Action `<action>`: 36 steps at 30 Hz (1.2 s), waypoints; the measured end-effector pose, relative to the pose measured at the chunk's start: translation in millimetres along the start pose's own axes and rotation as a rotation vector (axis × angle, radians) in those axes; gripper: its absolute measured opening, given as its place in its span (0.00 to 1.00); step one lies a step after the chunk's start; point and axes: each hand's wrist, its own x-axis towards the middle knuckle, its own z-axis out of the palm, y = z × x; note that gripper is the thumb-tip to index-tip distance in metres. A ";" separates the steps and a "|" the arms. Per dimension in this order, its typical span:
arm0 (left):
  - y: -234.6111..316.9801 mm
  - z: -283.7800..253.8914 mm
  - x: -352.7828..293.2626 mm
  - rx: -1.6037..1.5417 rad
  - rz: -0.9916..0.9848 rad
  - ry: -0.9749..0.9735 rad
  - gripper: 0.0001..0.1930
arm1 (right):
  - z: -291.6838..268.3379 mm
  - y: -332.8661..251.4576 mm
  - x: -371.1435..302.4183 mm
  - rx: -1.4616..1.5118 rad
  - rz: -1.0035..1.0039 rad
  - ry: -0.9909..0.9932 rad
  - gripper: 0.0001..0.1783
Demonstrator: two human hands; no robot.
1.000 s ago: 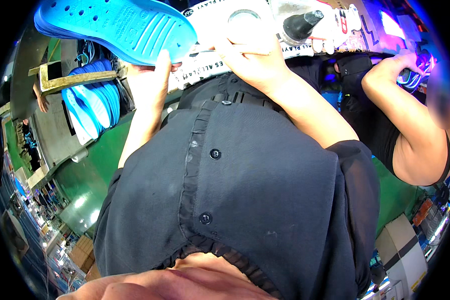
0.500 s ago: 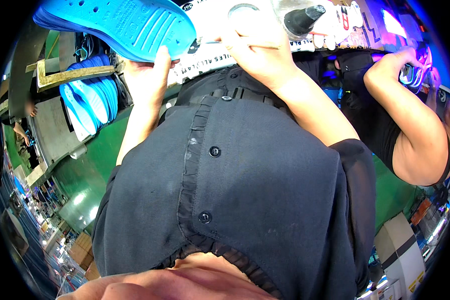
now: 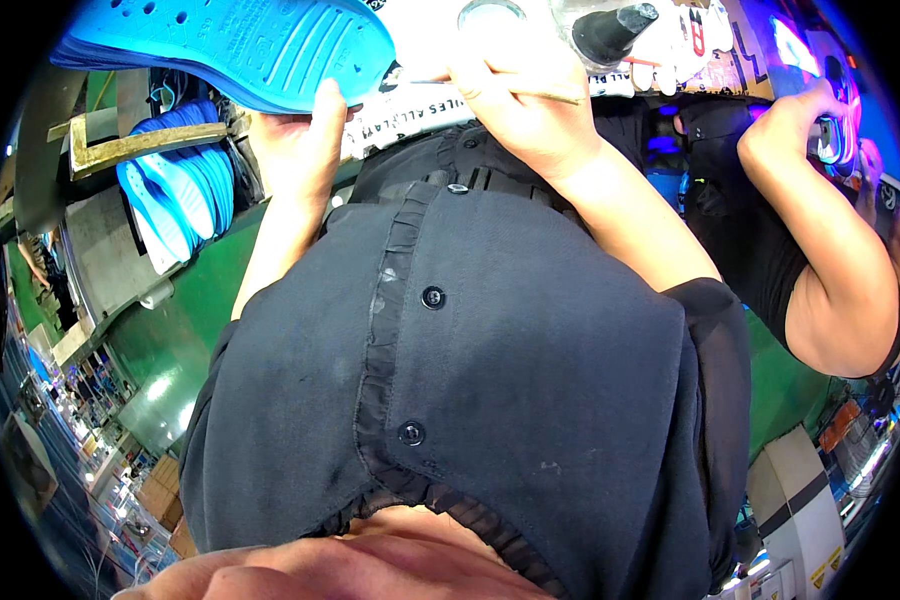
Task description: The person uses a brush to apply a liquid from a container to the underside of blue shoe soles, handling them one at a time and placing them on a conveyor belt.
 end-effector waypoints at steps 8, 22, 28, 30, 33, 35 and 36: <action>9.2 3.2 -0.7 -0.024 -0.022 0.000 0.18 | 4.6 -5.5 1.6 0.003 0.076 -0.097 0.10; 31.1 -30.2 43.2 -0.059 0.304 0.151 0.31 | -15.3 17.9 -17.5 0.178 0.375 0.276 0.12; 129.0 -49.9 143.7 -0.225 0.554 0.102 0.24 | -23.1 23.7 -31.8 0.322 0.396 0.303 0.12; 145.0 -49.5 184.3 -0.266 0.376 0.100 0.20 | -25.2 19.5 -31.3 0.280 0.505 0.297 0.11; 139.6 -55.6 260.5 -0.285 0.136 0.175 0.15 | -26.3 13.7 -31.3 0.274 0.488 0.257 0.11; 179.3 0.8 288.0 -0.284 0.119 -0.169 0.10 | -29.5 20.6 -38.2 0.251 0.538 0.312 0.13; 189.3 14.5 305.2 -0.273 0.109 -0.325 0.07 | -31.8 20.7 -38.9 0.238 0.533 0.307 0.14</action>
